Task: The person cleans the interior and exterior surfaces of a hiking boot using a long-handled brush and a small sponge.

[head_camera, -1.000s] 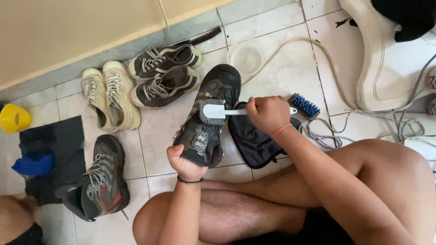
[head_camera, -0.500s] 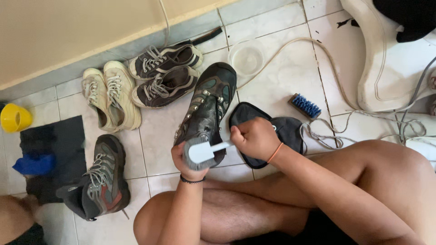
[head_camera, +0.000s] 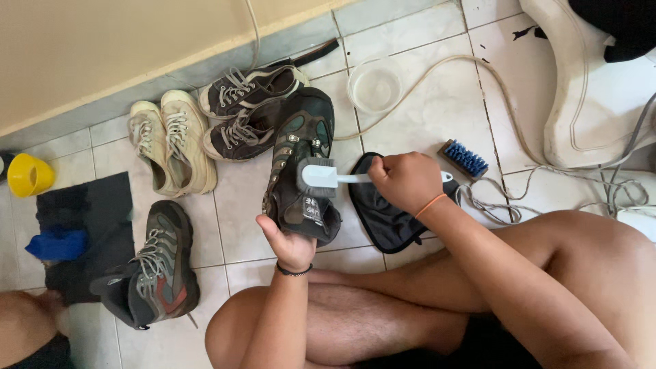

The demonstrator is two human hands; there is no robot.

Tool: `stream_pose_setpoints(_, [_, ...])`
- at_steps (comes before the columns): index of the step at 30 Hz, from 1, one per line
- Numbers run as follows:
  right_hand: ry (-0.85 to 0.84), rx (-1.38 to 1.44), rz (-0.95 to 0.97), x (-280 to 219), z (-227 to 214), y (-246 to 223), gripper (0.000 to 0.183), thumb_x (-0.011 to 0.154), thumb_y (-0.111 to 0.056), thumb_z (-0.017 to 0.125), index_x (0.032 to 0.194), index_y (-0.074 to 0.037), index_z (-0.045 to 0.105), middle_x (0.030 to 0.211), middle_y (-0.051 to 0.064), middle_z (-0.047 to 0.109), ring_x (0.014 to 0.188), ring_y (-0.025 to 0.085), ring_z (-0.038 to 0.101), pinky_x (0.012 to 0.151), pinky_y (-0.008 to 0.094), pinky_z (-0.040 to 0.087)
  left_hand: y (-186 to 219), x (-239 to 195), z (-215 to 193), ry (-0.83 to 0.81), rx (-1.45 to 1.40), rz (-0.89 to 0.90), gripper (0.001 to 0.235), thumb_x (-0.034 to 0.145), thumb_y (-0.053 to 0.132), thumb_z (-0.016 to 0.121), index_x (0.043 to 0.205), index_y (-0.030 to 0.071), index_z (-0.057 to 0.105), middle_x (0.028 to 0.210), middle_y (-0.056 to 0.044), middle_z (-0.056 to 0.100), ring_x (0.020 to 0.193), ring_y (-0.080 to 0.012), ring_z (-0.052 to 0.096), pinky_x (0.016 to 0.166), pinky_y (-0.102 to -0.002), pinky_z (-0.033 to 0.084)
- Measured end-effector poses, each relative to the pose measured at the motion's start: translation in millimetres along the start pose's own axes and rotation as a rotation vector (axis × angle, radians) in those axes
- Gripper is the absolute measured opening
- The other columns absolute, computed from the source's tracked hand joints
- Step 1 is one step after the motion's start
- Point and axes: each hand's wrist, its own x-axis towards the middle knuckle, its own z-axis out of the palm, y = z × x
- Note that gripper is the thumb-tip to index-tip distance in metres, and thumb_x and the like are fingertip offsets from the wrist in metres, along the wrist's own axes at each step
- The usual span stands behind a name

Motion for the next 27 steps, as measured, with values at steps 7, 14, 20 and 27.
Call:
stream_pose_setpoints(7, [-0.144, 0.156, -0.023, -14, 7, -18, 0.040, 0.086, -0.046, 0.055, 0.063, -0.015, 0.067, 0.056, 0.018, 0.062, 0.067, 0.046, 0.065, 0.058, 0.054, 0.050, -11, -12, -57, 0.215, -0.106, -0.344, 0.068, 0.096, 0.065, 0.043, 0.134, 0.010, 0.057, 0.134, -0.012, 0.063, 0.120, -0.0281, 0.062, 0.098, -0.044, 0.056])
stream_pose_setpoints(14, [-0.146, 0.179, -0.042, -30, -2, -34, 0.042, 0.084, -0.049, 0.055, 0.060, -0.016, 0.064, 0.056, 0.016, 0.062, 0.066, 0.045, 0.066, 0.057, 0.054, 0.050, -17, -16, -54, -0.036, -0.816, -0.616, 0.075, 0.099, 0.061, 0.049, 0.147, 0.003, 0.042, 0.147, -0.020, 0.047, 0.131, -0.0299, 0.050, 0.113, -0.038, 0.040])
stream_pose_setpoints(20, [-0.082, 0.013, 0.027, -12, -4, -17, 0.046, 0.089, -0.049, 0.053, 0.063, -0.013, 0.066, 0.057, 0.022, 0.060, 0.069, 0.049, 0.065, 0.061, 0.057, 0.049, -3, -9, -15, 0.075, 0.148, -0.154, 0.064, 0.103, 0.051, 0.031, 0.149, 0.007, 0.043, 0.149, -0.013, 0.049, 0.134, -0.0237, 0.048, 0.116, -0.040, 0.039])
stream_pose_setpoints(27, [-0.157, 0.033, 0.140, -10, 2, -21, 0.045, 0.087, -0.052, 0.050, 0.070, -0.016, 0.071, 0.065, 0.020, 0.066, 0.077, 0.048, 0.067, 0.066, 0.056, 0.052, 12, 2, -4, 0.013, 0.037, -0.157, 0.062, 0.104, 0.051, 0.034, 0.147, 0.009, 0.046, 0.148, -0.010, 0.051, 0.133, -0.0234, 0.048, 0.117, -0.042, 0.039])
